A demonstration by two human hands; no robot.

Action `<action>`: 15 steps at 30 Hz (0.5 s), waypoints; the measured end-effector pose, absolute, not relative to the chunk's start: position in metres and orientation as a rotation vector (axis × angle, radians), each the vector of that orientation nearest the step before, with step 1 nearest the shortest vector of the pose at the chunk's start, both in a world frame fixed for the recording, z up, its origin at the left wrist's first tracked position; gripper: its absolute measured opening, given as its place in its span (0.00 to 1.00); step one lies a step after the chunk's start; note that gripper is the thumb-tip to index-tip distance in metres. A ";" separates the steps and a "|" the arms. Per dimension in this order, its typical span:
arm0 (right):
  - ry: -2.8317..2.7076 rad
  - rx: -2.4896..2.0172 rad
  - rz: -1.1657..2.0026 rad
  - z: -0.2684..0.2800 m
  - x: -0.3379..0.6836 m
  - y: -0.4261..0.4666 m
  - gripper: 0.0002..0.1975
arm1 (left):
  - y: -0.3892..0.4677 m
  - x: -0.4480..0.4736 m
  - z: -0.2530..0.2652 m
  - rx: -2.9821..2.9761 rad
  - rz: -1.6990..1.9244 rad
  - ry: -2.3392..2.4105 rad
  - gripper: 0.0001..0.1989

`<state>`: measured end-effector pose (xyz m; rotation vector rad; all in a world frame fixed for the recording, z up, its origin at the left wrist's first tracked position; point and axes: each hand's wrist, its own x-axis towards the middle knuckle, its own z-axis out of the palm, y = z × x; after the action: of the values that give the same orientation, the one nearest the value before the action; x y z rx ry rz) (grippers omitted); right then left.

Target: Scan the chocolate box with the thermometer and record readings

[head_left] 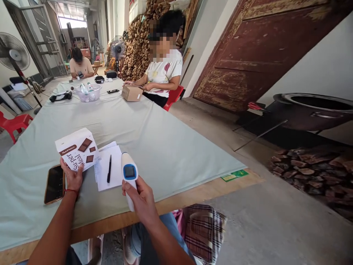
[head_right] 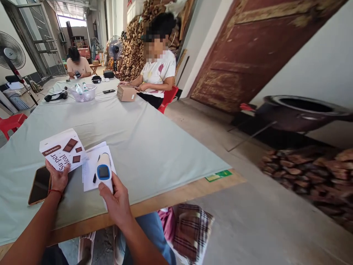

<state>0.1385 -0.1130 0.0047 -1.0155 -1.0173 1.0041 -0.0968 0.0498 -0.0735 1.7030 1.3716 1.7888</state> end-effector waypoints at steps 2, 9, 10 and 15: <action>-1.039 -1.056 0.931 0.000 0.147 -0.109 0.18 | 0.050 -0.097 -0.074 1.698 1.833 1.362 0.51; -1.346 -1.943 0.434 -0.045 0.229 -0.056 0.23 | 0.053 -0.102 -0.082 1.713 1.797 1.708 0.51; -1.407 -2.088 0.368 -0.051 0.241 -0.049 0.23 | 0.052 -0.102 -0.083 1.709 1.764 1.771 0.50; -1.651 -2.333 0.172 -0.067 0.274 -0.030 0.23 | 0.049 -0.097 -0.090 1.647 1.671 1.836 0.48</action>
<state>0.2741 -0.0302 -0.0673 -2.3328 -1.6508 0.1715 -0.0970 0.0487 -0.0904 1.6474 1.8357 1.6708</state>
